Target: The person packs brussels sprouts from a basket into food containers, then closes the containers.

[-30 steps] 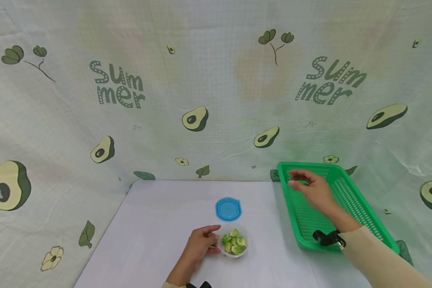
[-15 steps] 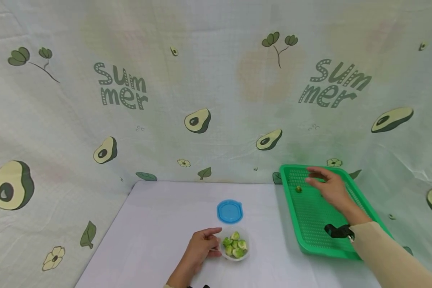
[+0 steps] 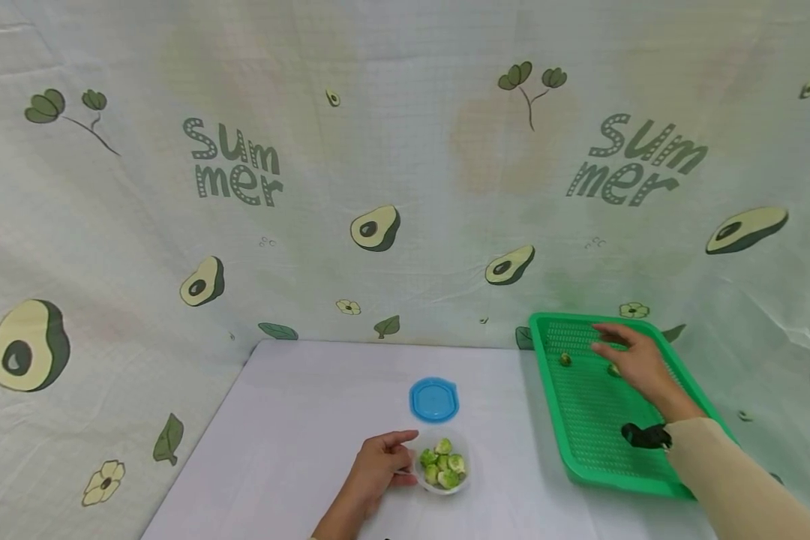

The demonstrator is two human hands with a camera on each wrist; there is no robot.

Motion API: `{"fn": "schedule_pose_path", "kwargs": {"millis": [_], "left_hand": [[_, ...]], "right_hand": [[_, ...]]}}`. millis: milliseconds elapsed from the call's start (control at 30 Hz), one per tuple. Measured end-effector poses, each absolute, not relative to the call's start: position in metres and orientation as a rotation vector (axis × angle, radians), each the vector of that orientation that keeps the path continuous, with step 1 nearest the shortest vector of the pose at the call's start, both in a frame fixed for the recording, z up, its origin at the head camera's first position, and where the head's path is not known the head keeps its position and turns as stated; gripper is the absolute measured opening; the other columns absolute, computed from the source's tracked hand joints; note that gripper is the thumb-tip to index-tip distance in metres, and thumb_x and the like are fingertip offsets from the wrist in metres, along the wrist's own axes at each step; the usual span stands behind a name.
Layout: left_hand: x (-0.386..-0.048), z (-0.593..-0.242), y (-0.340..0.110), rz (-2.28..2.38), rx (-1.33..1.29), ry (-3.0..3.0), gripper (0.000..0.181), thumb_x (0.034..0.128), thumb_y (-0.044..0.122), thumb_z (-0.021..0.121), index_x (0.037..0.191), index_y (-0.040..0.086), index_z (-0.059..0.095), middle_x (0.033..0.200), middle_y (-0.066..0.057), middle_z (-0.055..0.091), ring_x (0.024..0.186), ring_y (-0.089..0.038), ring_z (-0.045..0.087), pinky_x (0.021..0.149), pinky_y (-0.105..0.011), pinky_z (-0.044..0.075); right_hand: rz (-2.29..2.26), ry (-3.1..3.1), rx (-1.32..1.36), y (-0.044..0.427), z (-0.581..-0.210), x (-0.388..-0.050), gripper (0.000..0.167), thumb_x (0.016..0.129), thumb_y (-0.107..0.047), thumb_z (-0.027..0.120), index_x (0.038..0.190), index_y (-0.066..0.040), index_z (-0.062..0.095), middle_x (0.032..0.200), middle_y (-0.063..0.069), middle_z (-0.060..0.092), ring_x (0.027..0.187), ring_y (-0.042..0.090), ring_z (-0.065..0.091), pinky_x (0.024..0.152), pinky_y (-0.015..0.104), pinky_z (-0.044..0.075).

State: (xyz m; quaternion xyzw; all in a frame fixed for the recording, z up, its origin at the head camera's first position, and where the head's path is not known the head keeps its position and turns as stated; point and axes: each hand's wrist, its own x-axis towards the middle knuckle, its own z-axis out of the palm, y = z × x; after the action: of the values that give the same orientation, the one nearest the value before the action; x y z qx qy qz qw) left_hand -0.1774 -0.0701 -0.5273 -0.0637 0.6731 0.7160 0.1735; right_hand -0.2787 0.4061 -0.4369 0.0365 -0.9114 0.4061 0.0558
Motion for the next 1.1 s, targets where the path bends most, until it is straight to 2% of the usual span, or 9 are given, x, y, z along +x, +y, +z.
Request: {"fn": "schedule_pose_path", "kwargs": {"millis": [633,967,1100], "left_hand": [[-0.178,-0.528,-0.071,2.041,-0.169,1.893,0.044,0.0935,-0.003,0.069,0.137,-0.002,0.068,0.087,-0.004,0.059,0.077,-0.015,0.064,0.067,-0.031,0.067],[-0.176,-0.527,-0.072,2.047,-0.161,1.893,0.045,0.0938,-0.002,0.068,0.138,-0.003,0.066,0.087,-0.004,0.06,0.073,-0.014,0.065,0.066,-0.03,0.067],[-0.177,-0.528,-0.071,2.047,-0.152,1.9,0.045,0.0935,-0.002,0.068,0.139,-0.003,0.066,0.086,-0.003,0.06,0.07,-0.013,0.066,0.065,-0.03,0.067]], "right_hand": [[1.137,-2.843,0.065,0.452,-0.474,-0.302,0.061,0.111,-0.031,0.055,0.158,0.005,0.04,0.155,0.041,0.036,0.137,0.061,0.038,0.093,0.072,0.049],[1.123,-2.948,0.031,0.459,-0.482,-0.309,0.065,0.112,-0.033,0.052,0.161,0.005,0.033,0.157,0.045,0.029,0.139,0.065,0.032,0.097,0.076,0.045],[1.132,-2.998,0.032,0.464,-0.487,-0.311,0.066,0.111,-0.031,0.053,0.161,0.006,0.03,0.158,0.044,0.026,0.139,0.067,0.029,0.101,0.08,0.04]]}}
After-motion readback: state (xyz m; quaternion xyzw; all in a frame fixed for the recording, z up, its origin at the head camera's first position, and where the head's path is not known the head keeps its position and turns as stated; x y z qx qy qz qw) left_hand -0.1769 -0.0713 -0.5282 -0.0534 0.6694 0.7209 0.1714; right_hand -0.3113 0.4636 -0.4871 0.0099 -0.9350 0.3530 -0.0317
